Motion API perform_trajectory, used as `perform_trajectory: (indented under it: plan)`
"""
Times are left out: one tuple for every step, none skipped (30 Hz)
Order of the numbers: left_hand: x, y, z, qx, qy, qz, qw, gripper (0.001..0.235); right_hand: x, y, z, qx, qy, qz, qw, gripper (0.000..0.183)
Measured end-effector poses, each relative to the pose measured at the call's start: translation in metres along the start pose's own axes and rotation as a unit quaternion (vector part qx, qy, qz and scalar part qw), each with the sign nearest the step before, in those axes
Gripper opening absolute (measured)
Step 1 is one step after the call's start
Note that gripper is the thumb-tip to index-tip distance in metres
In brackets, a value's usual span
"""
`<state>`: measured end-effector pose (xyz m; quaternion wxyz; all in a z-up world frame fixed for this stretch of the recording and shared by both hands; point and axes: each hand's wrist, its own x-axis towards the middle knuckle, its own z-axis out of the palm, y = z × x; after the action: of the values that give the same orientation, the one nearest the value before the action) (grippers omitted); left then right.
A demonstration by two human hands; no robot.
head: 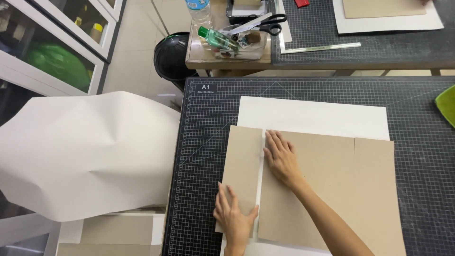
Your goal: Applying a white adhesive sheet to a cardboard board, folding the edges over, and using a squeegee to smooth out air bubbles.
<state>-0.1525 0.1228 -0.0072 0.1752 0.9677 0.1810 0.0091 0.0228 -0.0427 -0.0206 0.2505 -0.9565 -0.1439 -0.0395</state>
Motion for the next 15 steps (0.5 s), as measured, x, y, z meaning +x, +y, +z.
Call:
perform_trajectory:
  plan:
    - [0.000, 0.002, 0.001, -0.004, 0.001, 0.004, 1.000, 0.111, 0.000, 0.003, 0.004, -0.021, 0.001, -0.007, 1.000, 0.056]
    - [-0.001, 0.003, 0.001, -0.008, 0.003, 0.008, 1.000, 0.111, -0.001, 0.005, 0.007, -0.043, 0.003, -0.013, 0.999, 0.055]
    - [-0.001, 0.003, 0.004, -0.007, 0.002, 0.008, 1.000, 0.111, -0.001, 0.004, 0.007, -0.042, 0.002, -0.013, 0.999, 0.055]
    - [-0.002, 0.003, 0.007, -0.007, 0.007, 0.011, 1.000, 0.111, 0.000, 0.004, 0.006, -0.048, -0.004, -0.011, 0.999, 0.055]
    - [-0.003, 0.003, 0.010, -0.007, 0.012, 0.014, 1.000, 0.112, -0.001, 0.003, 0.005, -0.054, -0.011, -0.009, 0.998, 0.054]
    - [-0.003, 0.003, 0.010, -0.006, 0.011, 0.014, 1.000, 0.112, -0.001, 0.004, 0.007, -0.053, -0.013, -0.009, 0.998, 0.054]
    - [-0.004, 0.003, 0.011, 0.004, 0.013, 0.016, 1.000, 0.112, -0.001, 0.005, 0.009, -0.059, -0.008, -0.013, 0.998, 0.054]
    - [-0.004, 0.004, 0.011, 0.014, 0.016, 0.019, 1.000, 0.112, -0.001, 0.006, 0.010, -0.065, -0.003, -0.018, 0.998, 0.053]
    - [-0.004, 0.004, 0.012, 0.014, 0.015, 0.019, 1.000, 0.112, -0.001, 0.005, 0.008, -0.064, -0.004, -0.017, 0.998, 0.053]
    - [-0.005, 0.003, 0.012, 0.012, 0.018, 0.020, 1.000, 0.113, -0.002, 0.004, 0.006, -0.062, -0.008, -0.015, 0.998, 0.053]
    - [-0.005, 0.003, 0.013, 0.010, 0.023, 0.020, 0.999, 0.114, -0.002, 0.003, 0.004, -0.060, -0.012, -0.013, 0.998, 0.053]
    - [-0.005, 0.004, 0.013, 0.010, 0.022, 0.021, 0.999, 0.114, -0.002, 0.004, 0.006, -0.060, -0.012, -0.013, 0.998, 0.053]
    - [-0.005, 0.004, 0.013, 0.005, 0.019, 0.020, 1.000, 0.113, -0.002, 0.005, 0.007, -0.065, -0.013, -0.013, 0.998, 0.053]
    - [-0.005, 0.004, 0.013, 0.000, 0.015, 0.020, 1.000, 0.112, -0.001, 0.006, 0.009, -0.070, -0.014, -0.013, 0.997, 0.054]
    - [-0.005, 0.005, 0.012, 0.000, 0.015, 0.021, 1.000, 0.112, -0.001, 0.004, 0.007, -0.070, -0.014, -0.012, 0.997, 0.054]
